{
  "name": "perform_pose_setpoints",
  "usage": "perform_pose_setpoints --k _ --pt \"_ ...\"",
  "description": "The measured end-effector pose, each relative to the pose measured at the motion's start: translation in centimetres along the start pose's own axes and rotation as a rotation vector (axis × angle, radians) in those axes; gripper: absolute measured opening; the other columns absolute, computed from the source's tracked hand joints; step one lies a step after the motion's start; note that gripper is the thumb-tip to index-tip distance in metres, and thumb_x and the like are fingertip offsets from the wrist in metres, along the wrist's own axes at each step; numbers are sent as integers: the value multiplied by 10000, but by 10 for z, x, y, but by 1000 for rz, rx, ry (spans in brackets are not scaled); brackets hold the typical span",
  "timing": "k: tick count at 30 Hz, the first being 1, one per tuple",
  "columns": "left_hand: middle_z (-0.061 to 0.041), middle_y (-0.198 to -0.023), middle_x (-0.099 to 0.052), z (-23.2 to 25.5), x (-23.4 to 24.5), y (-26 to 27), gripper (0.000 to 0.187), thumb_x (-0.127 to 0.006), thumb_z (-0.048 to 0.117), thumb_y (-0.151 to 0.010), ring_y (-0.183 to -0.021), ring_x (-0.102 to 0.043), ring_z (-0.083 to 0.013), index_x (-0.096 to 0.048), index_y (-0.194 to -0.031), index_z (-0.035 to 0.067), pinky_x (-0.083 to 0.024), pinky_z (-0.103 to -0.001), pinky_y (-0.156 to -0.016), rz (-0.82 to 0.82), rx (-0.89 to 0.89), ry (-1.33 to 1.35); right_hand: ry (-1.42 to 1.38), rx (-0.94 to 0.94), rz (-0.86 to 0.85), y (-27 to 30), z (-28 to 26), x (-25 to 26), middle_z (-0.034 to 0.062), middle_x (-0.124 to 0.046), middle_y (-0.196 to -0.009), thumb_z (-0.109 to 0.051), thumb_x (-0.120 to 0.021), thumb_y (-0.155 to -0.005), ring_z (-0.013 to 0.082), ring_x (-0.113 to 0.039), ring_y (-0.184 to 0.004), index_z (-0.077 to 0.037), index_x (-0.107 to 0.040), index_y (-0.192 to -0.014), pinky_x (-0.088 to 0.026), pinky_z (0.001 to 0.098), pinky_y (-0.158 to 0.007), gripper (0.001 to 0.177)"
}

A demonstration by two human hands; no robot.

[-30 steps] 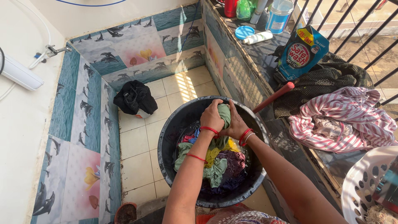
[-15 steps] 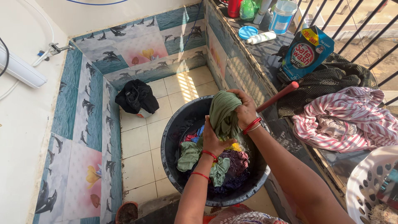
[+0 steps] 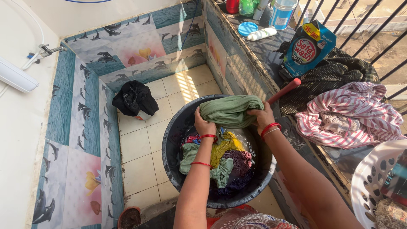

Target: The person repeatedly picks wet clothes from a large metal basin, wrings them by hand, and places them into a top-loading washing machine. The person handles multiple garments of various colors one at a time.

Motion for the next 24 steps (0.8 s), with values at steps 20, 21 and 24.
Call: perform_pose_setpoints --k 20,21,24 --pt "-273 -1645 -24 61 -26 8 1186 -741 -36 -675 -1511 -178 -463 -67 -1618 215 -437 -417 -1083 -744 -131 151 1216 712 -536 13 23 -62 153 -664 -1204 -234 -856 -682 382 -648 -1132 -147 -606 -1366 -530 457 -967 734" --pt "-246 -1671 -100 40 -30 6 1098 -730 51 -746 -1544 -189 -413 -115 -1644 198 -417 -396 -1120 -820 67 371 1261 680 -535 14 26 -60 128 -679 -1127 -283 -890 -699 353 -676 -1075 -159 -702 -1267 -540 440 -946 611" --pt "-159 -1659 -357 -22 -42 10 847 -519 513 -897 -1544 -257 -294 -292 -1642 180 -289 -353 -1090 -722 459 549 1198 661 -496 15 22 -53 117 -658 -1017 -312 -923 -698 314 -662 -978 -85 -737 -1167 -529 436 -858 553"
Point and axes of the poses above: each hand's wrist, its own y-axis away from the middle knuckle, its own x-axis out of the back of the hand, z = x × y, the point moved 4 cm from there along -y, towards the middle knuckle
